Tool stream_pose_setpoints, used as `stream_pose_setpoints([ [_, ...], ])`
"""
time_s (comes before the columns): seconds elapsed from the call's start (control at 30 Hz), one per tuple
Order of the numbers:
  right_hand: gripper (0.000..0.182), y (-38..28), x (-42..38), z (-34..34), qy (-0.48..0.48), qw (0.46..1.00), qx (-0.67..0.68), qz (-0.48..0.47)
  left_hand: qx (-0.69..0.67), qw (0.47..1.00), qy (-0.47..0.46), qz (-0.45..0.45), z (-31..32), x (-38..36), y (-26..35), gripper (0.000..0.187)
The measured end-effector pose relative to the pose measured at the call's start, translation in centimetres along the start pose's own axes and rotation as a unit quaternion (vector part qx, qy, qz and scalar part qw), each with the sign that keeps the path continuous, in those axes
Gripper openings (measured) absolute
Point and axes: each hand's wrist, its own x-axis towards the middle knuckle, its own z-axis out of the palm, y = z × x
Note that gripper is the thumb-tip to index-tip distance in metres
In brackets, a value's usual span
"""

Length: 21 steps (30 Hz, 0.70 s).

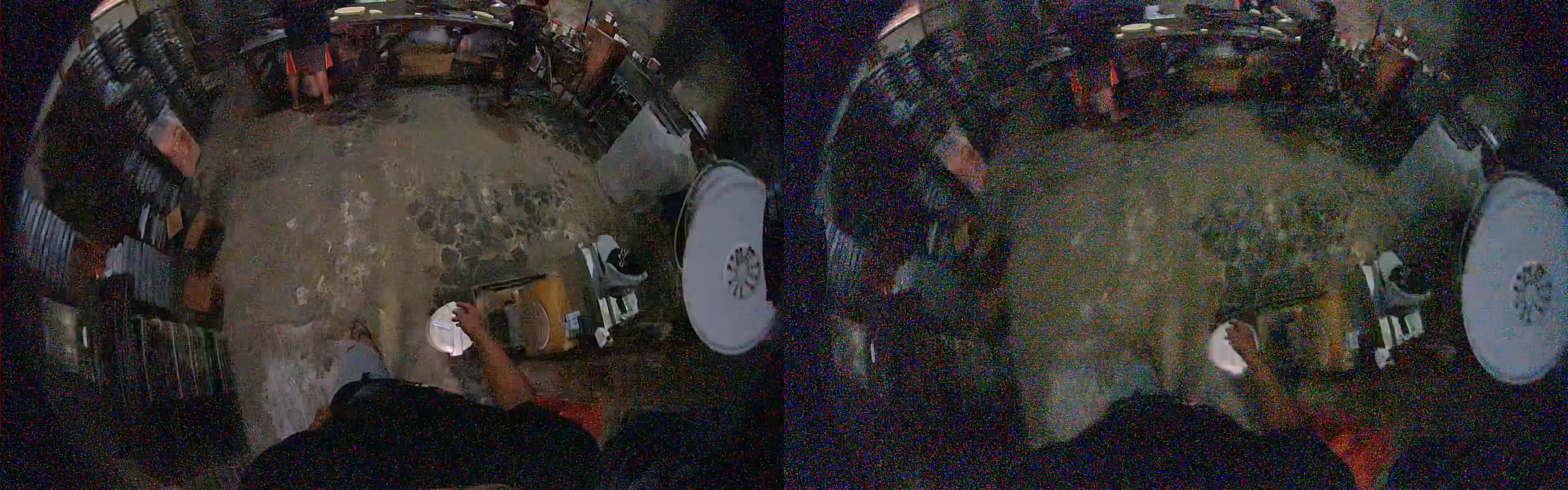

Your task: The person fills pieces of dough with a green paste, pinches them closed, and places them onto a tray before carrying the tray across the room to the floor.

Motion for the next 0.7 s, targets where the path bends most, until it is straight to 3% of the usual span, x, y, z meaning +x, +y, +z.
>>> stream_pose_setpoints([
  [0.07, 0.030, -7.7, 1.2, 1.7, 0.004, 0.994, -0.040, -0.098, 0.068, 0.998, 0.007, 0.014, -2.4, 4.6, 2.4, 0.031],
  [0.2, 0.029, -13.3, 11.1, 4.8, -0.047, 0.991, 0.029, -0.121, 0.231, 0.972, 0.025, 0.045, -2.9, 17.6, 13.3, 0.031],
  [0.27, 0.029, -19.1, 18.4, 4.7, -0.082, 0.984, 0.057, -0.149, 0.298, 0.951, 0.024, 0.073, -0.5, 27.9, 19.5, 0.030],
  [0.4, 0.029, -23.5, 25.9, 1.8, -0.152, 0.965, 0.137, -0.161, 0.442, 0.892, 0.040, 0.091, 9.3, 50.3, 33.9, 0.030],
  [0.43, 0.029, -31.8, 25.0, 2.5, -0.170, 0.957, 0.165, -0.170, 0.483, 0.869, 0.044, 0.099, 12.1, 55.5, 36.9, 0.030],
  [0.47, 0.029, -28.3, 28.4, 2.4, -0.188, 0.947, 0.191, -0.179, 0.523, 0.844, 0.047, 0.107, 14.7, 60.0, 40.0, 0.030],
  [0.53, 0.029, -28.5, 34.0, 2.2, -0.223, 0.928, 0.231, -0.192, 0.588, 0.798, 0.052, 0.122, 18.9, 70.8, 45.8, 0.029],
  [0.6, 0.029, -27.8, 37.7, 0.8, -0.258, 0.904, 0.272, -0.205, 0.651, 0.745, 0.057, 0.136, 20.2, 76.7, 47.3, 0.029],
  [0.63, 0.029, -27.9, 39.8, 0.0, -0.275, 0.892, 0.292, -0.208, 0.653, 0.744, 0.055, 0.129, 21.4, 79.2, 47.9, 0.029],
  [0.7, 0.029, -29.1, 46.6, -2.7, -0.314, 0.865, 0.320, -0.223, 0.523, 0.844, 0.075, 0.098, 25.3, 85.9, 49.6, 0.031],
])
